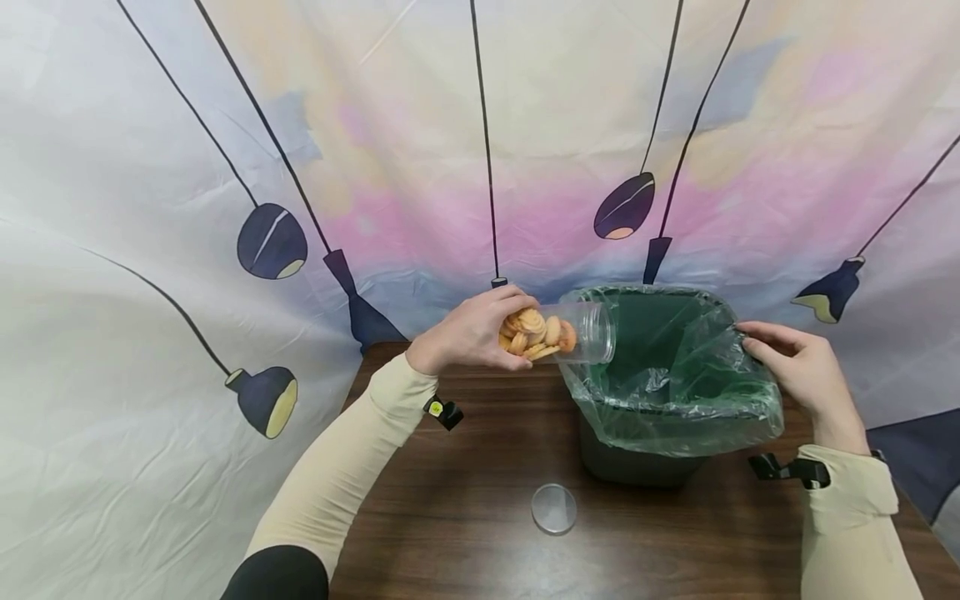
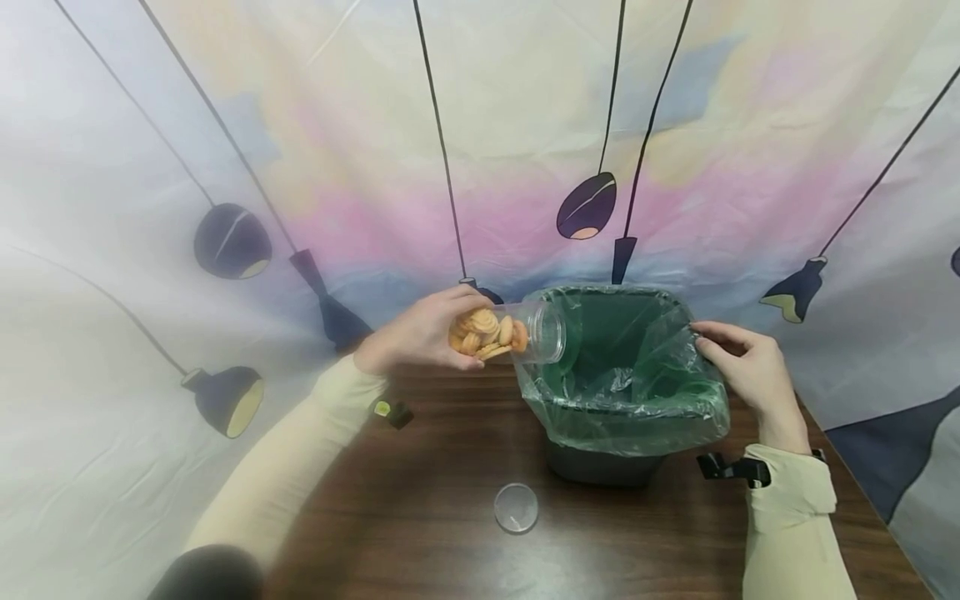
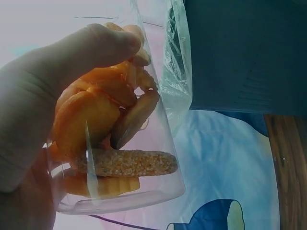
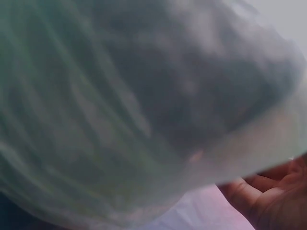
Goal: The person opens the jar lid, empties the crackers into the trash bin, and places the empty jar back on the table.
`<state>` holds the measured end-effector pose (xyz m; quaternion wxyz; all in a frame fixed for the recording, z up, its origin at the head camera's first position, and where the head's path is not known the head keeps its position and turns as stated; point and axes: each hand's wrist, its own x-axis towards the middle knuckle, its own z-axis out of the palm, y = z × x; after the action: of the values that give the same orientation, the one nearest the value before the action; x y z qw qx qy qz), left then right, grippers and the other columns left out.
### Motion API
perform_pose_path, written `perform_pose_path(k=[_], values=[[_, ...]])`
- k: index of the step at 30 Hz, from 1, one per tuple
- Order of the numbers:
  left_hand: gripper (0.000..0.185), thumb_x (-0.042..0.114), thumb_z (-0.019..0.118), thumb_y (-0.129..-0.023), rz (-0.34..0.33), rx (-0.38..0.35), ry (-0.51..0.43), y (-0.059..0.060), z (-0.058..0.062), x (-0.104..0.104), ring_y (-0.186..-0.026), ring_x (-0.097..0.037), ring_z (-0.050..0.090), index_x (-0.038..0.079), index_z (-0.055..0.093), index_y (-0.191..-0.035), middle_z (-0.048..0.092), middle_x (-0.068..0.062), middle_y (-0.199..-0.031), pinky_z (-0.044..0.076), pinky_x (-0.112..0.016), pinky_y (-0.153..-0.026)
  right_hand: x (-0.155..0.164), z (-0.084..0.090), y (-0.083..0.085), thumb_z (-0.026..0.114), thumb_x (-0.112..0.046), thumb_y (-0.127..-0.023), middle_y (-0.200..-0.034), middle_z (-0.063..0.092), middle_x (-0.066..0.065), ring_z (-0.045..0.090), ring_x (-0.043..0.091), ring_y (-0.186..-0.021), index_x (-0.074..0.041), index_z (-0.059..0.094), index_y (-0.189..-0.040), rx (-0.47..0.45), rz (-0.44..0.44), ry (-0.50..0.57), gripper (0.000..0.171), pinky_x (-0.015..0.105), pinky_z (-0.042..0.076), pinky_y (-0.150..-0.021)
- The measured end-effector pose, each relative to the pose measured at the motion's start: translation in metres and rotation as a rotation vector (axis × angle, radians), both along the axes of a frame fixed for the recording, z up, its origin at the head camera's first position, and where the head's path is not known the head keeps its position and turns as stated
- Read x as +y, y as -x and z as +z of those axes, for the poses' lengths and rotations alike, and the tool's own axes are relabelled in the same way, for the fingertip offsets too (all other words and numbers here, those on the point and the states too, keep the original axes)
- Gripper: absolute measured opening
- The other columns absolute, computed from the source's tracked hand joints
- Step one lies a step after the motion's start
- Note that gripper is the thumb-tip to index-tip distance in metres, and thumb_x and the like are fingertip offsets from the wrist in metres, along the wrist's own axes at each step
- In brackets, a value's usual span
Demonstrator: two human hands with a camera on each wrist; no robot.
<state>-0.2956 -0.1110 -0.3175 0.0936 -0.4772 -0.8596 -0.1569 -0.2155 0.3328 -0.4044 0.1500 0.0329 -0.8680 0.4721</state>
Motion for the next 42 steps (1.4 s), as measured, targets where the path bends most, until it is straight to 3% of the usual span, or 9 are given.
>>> perform_pose_path(k=[19, 32, 42], values=[[0.077, 0.045, 0.082, -0.07, 0.003, 0.047, 0.129, 0.002, 0.014, 0.011, -0.105, -0.015, 0.054, 0.01, 0.055, -0.133, 0.054, -0.003, -0.125, 0.051, -0.034, -0.089, -0.004, 0.0, -0.003, 0.061, -0.029, -0.096, -0.104, 0.055, -0.035, 0.054, -0.015, -0.092, -0.006, 0.061, -0.131, -0.007, -0.017, 0.021, 0.042, 0.007, 0.046, -0.069], [0.078, 0.042, 0.083, -0.07, 0.005, 0.044, 0.147, 0.007, 0.02, 0.013, -0.104, -0.017, 0.054, 0.011, 0.054, -0.135, 0.054, -0.004, -0.125, 0.05, -0.036, -0.089, -0.003, 0.003, 0.0, 0.061, -0.03, -0.096, -0.105, 0.055, -0.035, 0.054, -0.014, -0.092, -0.006, 0.061, -0.131, -0.006, -0.014, 0.014, 0.042, 0.007, 0.045, -0.07], [0.079, 0.041, 0.083, -0.069, 0.0, 0.087, 0.173, 0.007, 0.023, 0.019, -0.106, -0.019, 0.054, 0.011, 0.054, -0.136, 0.053, -0.005, -0.126, 0.049, -0.038, -0.09, -0.002, 0.0, 0.001, 0.061, -0.03, -0.096, -0.104, 0.054, -0.036, 0.054, -0.016, -0.092, -0.004, 0.06, -0.131, 0.004, -0.025, -0.003, 0.043, 0.006, 0.045, -0.07]])
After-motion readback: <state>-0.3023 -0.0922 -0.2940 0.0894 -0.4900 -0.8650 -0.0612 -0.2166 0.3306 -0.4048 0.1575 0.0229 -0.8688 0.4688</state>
